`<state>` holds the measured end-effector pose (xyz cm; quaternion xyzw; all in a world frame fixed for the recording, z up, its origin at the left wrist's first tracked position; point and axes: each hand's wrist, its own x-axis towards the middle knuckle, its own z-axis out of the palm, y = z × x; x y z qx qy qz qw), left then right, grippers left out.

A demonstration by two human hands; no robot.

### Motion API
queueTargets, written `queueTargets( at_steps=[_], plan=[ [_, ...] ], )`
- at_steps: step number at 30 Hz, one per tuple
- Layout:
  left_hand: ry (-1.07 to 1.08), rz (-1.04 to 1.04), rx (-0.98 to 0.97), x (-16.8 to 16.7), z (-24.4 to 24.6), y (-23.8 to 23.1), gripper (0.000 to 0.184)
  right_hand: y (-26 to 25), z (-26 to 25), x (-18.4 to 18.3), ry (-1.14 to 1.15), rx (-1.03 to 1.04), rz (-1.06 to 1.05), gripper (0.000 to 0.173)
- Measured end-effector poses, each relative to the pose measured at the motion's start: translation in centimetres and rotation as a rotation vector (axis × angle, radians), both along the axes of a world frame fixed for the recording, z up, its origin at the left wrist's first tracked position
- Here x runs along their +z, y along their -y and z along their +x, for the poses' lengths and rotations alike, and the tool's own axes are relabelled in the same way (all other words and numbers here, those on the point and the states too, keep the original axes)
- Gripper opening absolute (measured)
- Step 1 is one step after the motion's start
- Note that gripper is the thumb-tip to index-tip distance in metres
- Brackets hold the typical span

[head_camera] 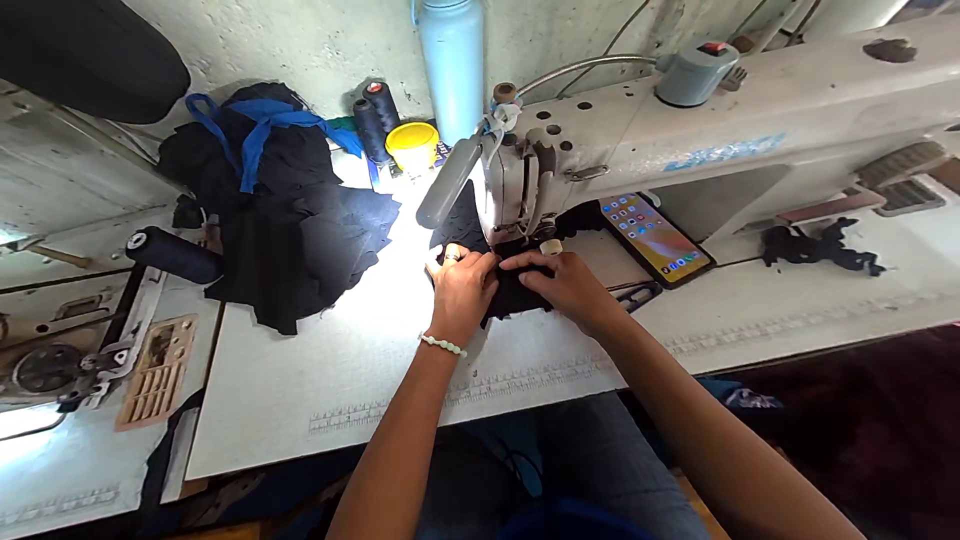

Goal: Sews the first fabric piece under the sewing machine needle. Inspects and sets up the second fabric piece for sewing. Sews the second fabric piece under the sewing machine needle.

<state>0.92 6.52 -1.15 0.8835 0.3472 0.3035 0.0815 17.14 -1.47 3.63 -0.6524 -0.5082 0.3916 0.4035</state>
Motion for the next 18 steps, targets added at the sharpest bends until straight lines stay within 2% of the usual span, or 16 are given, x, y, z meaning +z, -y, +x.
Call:
queueTargets(
  at_steps=[3,6,10,15,18],
  plan=[
    [-0.021,-0.016,0.009,0.2,0.1,0.1,0.012,-0.2,-0.7,-1.3,0.452,-0.010,0.301,0.029],
    [-0.059,-0.010,0.027,0.5,0.4,0.4,0.012,-1.0,-0.8,-3.1,0.759,-0.037,0.550,0.017],
    [-0.077,-0.030,0.051,0.8,0.6,0.7,0.013,-1.5,-0.4,-3.2,0.767,-0.038,0.557,0.011],
    [-0.074,-0.006,0.065,0.7,1.0,0.6,0.010,-1.3,-0.7,-2.5,0.651,-0.050,0.430,0.014],
    [-0.064,0.046,0.073,0.6,1.4,0.5,0.009,-1.1,-0.9,-2.4,0.599,-0.077,0.439,0.016]
  ],
)
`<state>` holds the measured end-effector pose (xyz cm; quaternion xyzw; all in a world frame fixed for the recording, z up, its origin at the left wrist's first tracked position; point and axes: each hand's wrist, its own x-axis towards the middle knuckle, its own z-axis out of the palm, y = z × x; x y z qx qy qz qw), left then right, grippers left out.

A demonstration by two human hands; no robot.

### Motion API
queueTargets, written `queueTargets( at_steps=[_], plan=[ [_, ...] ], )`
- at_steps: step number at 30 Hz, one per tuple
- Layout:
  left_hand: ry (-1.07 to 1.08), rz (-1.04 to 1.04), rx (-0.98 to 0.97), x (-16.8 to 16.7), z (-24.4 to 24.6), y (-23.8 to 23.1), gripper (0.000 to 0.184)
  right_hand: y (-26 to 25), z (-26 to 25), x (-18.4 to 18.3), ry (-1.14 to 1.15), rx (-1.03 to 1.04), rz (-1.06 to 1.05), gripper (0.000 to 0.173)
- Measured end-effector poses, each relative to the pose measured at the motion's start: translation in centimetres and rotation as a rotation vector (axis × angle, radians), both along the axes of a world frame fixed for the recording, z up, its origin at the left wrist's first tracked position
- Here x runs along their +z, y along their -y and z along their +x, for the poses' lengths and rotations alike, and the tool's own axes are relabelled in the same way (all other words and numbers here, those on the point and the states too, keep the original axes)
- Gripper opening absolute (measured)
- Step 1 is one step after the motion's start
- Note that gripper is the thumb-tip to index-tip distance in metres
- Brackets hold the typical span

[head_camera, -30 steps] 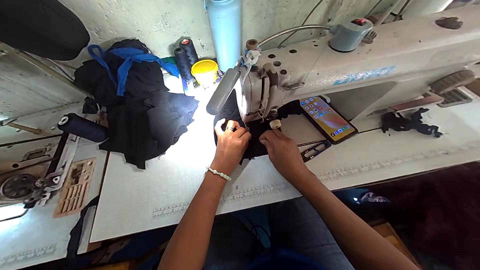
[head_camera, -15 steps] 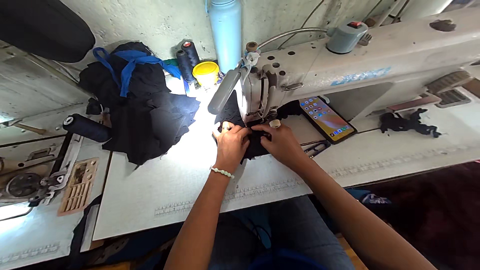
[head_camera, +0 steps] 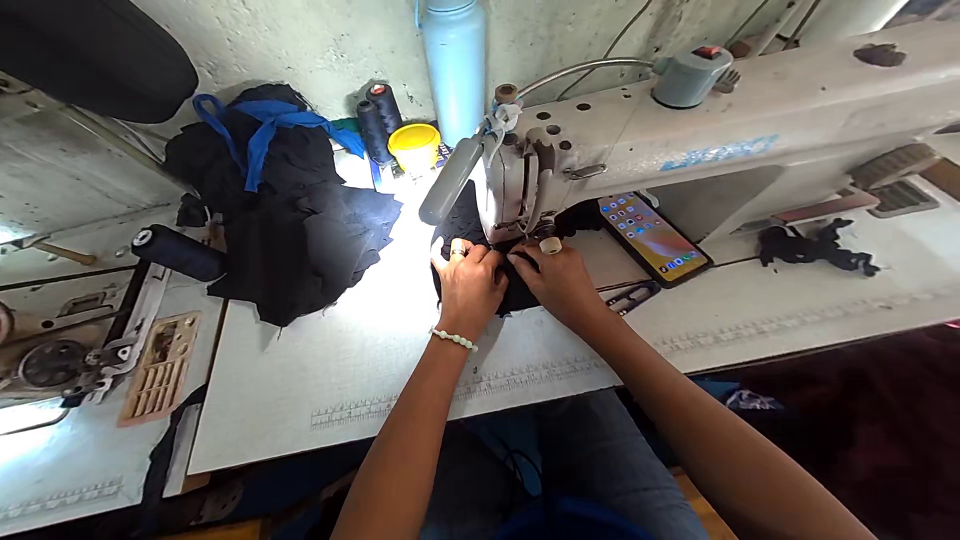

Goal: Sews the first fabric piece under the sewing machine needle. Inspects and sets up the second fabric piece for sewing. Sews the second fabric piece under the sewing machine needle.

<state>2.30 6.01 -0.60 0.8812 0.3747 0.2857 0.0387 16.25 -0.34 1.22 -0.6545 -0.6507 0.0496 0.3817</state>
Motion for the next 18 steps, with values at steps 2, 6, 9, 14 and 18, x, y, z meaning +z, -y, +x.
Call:
queueTargets(
  at_steps=[2,6,9,14,18],
  plan=[
    [0.003,0.020,0.003,0.0,0.2,-0.1,0.009,0.1,-0.2,0.2,-0.031,-0.002,-0.009,0.018],
    [0.020,0.089,-0.013,-0.4,0.3,-0.6,0.009,0.1,-0.7,0.5,-0.099,-0.036,-0.037,0.020],
    [0.046,0.154,-0.029,-0.7,0.2,-0.9,0.004,0.7,-1.0,0.8,-0.104,-0.061,-0.053,0.022],
    [-0.012,0.172,-0.166,-0.4,-0.9,-0.9,0.008,5.0,-3.1,0.1,0.029,-0.095,-0.149,0.029],
    [-0.128,0.159,-0.234,0.0,-2.0,-0.3,0.016,7.9,-5.2,-2.1,0.114,-0.087,-0.105,0.019]
  ],
)
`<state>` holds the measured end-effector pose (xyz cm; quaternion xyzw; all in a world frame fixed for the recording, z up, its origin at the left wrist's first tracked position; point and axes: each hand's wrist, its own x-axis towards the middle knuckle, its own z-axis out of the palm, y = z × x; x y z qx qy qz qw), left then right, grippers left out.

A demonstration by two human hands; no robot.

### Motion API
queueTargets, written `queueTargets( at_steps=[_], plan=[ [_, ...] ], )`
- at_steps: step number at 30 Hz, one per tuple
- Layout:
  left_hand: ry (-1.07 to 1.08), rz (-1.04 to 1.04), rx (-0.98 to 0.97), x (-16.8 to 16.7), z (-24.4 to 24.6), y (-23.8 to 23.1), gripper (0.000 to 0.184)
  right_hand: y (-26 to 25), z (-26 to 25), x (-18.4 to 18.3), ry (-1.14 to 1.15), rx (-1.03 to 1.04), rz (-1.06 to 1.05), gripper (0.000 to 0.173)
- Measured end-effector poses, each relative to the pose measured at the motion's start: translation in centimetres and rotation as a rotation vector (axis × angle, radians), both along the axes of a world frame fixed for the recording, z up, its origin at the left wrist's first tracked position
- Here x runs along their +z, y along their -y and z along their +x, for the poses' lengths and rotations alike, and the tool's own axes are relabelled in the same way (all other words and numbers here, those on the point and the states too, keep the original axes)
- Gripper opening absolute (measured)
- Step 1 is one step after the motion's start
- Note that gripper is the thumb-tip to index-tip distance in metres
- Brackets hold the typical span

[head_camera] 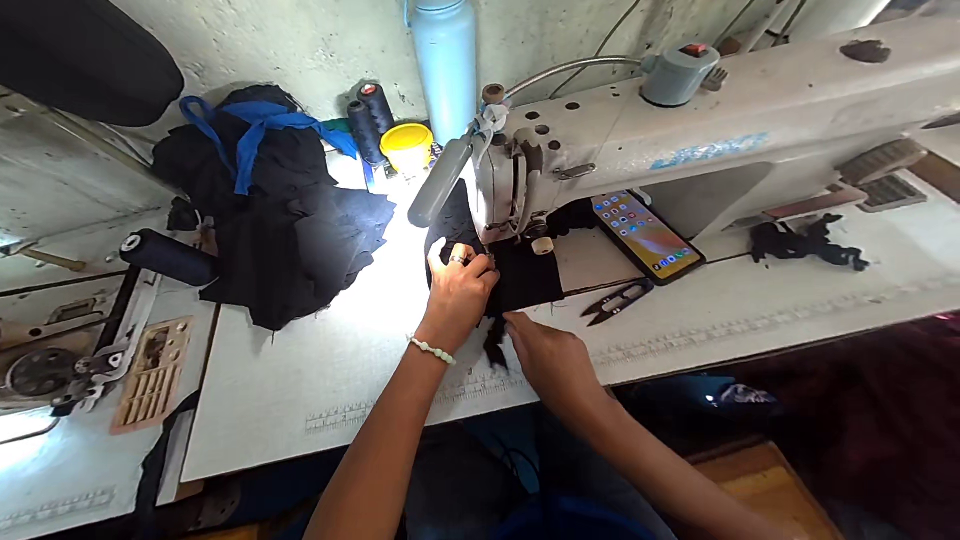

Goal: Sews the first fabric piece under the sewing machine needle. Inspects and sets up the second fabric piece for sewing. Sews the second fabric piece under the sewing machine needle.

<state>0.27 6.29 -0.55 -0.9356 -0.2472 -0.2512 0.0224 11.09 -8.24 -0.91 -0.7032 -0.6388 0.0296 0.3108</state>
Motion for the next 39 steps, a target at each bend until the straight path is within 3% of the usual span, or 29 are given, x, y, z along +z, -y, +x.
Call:
queueTargets(
  at_steps=[3,7,12,16,22,33,39],
  plan=[
    [-0.017,-0.025,0.013,0.1,-0.8,0.9,0.021,0.5,-0.1,-1.0,0.042,0.011,0.091,0.013],
    [0.004,-0.053,0.054,-0.6,-1.4,1.9,0.029,-0.7,2.0,-0.1,-0.034,0.056,0.105,0.017],
    [0.035,-0.041,0.054,-1.0,-1.1,1.9,0.021,-5.5,5.0,-0.4,-0.039,0.255,0.180,0.025],
    [0.044,-0.007,0.070,-1.1,-1.1,1.8,0.022,-7.7,6.9,-1.3,0.103,0.362,0.156,0.024],
    [0.011,0.022,0.034,-1.2,-1.0,2.0,0.024,-7.7,7.9,-1.5,0.286,0.410,0.177,0.025],
    [-0.057,0.078,0.054,-1.0,-1.5,2.5,0.027,-7.9,8.8,-1.4,0.421,0.525,0.220,0.019],
    [-0.040,-0.015,0.016,-0.7,-1.6,2.1,0.028,-7.3,8.5,-2.5,0.321,0.470,0.235,0.025]
  ],
)
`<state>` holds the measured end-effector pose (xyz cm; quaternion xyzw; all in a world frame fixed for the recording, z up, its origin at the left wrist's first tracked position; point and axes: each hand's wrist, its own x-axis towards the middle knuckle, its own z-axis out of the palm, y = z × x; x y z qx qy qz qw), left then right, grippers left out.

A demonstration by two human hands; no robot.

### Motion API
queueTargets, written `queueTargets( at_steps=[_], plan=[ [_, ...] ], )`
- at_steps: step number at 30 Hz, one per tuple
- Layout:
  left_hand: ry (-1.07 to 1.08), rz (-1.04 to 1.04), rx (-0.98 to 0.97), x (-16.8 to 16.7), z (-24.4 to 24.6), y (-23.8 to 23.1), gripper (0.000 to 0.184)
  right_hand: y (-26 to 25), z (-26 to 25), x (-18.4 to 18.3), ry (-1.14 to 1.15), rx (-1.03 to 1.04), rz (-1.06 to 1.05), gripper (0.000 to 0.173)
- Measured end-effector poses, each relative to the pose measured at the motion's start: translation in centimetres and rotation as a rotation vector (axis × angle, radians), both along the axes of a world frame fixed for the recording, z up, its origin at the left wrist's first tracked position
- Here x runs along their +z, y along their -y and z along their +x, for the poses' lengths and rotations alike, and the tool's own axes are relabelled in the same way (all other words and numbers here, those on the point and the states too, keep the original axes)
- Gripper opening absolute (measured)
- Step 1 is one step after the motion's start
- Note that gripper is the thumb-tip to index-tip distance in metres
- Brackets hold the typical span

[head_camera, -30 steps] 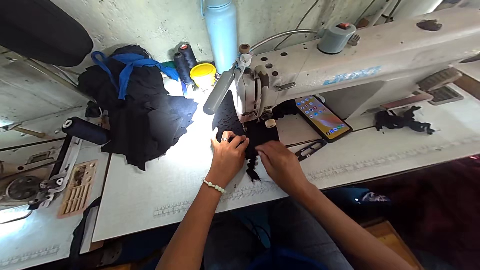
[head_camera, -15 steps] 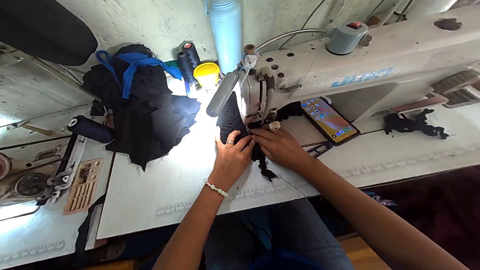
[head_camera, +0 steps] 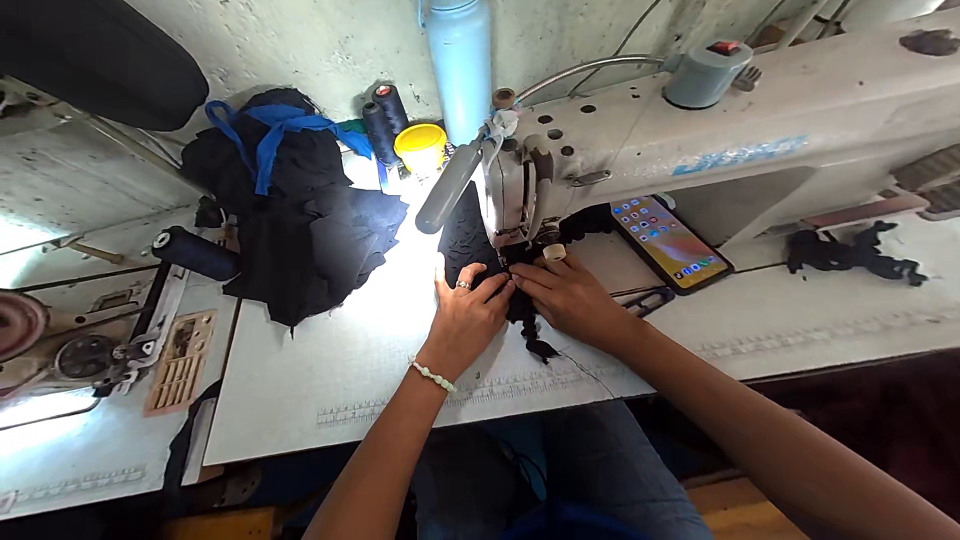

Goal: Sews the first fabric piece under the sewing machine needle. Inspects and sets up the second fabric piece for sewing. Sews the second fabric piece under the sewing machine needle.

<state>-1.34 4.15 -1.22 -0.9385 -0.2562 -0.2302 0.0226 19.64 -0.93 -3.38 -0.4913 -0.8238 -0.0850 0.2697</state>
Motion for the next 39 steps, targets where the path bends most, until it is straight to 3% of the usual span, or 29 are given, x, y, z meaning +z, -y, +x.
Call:
queueTargets(
  at_steps=[3,6,12,18,24,32,35,39],
  plan=[
    [0.080,-0.252,0.011,0.5,-0.2,-0.5,0.025,0.1,0.0,0.1,-0.122,-0.019,-0.071,0.027],
    [0.123,-0.361,0.041,0.7,0.0,-0.8,0.026,0.1,-0.5,1.0,-0.242,-0.050,-0.147,0.028],
    [0.216,-0.530,0.083,1.8,-0.2,-1.0,0.024,1.3,-2.5,0.8,-0.157,-0.173,-0.125,0.035],
    [0.168,-0.313,0.220,1.5,2.1,-2.5,0.009,1.6,-2.9,0.0,-0.106,-0.206,-0.059,0.031],
    [0.020,-0.357,0.325,2.8,3.4,-2.4,0.011,1.7,-3.0,0.1,-0.105,-0.215,-0.039,0.030],
    [0.033,-0.039,0.116,1.1,3.0,-3.9,0.008,1.6,-3.0,0.0,-0.090,-0.213,-0.028,0.031],
    [0.047,-0.129,0.122,1.3,2.9,-4.4,0.006,1.6,-3.0,0.0,-0.082,-0.216,-0.025,0.031],
    [0.147,-0.326,0.281,1.5,2.6,-4.6,0.010,1.6,-3.1,0.0,-0.080,-0.220,-0.029,0.031]
  ],
)
